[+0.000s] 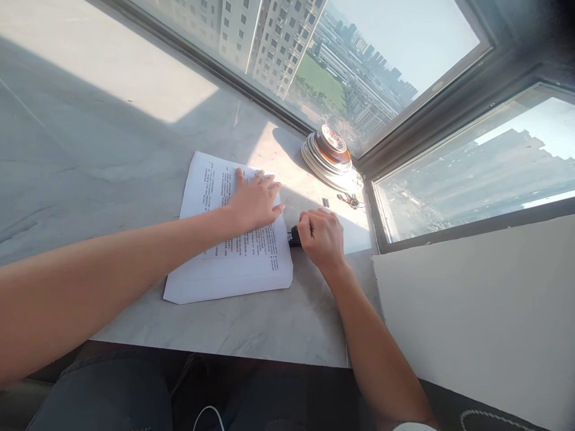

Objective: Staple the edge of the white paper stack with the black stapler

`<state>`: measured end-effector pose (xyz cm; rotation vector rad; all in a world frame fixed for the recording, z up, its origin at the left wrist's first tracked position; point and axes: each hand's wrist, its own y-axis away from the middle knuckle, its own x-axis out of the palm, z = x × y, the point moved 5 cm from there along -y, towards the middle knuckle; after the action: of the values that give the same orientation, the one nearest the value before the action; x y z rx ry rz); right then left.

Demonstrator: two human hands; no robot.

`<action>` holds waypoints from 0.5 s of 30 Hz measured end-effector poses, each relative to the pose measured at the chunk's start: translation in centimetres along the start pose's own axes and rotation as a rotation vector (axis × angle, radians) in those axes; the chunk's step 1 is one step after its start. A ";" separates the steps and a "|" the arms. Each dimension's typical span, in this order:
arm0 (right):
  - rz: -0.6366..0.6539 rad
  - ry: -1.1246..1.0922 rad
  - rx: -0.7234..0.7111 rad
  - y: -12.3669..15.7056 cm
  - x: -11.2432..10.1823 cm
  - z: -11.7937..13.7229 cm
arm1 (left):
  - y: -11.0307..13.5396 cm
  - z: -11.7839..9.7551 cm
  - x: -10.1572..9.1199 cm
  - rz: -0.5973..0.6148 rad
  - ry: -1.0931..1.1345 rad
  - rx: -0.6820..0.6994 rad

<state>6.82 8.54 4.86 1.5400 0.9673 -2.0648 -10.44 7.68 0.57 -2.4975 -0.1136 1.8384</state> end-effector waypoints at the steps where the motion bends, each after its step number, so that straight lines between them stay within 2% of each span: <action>1: 0.001 0.000 0.004 0.0 0.0 0.0 | 0.0 0.0 0.0 0.001 0.001 -0.002; 15: -0.028 -0.018 0.018 0.0 0.1 0.0 | 0.0 -0.1 -0.1 0.011 -0.014 -0.011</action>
<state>6.77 8.54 4.78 1.5231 0.9715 -2.1078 -10.38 7.67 0.74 -2.4978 -0.1109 1.8650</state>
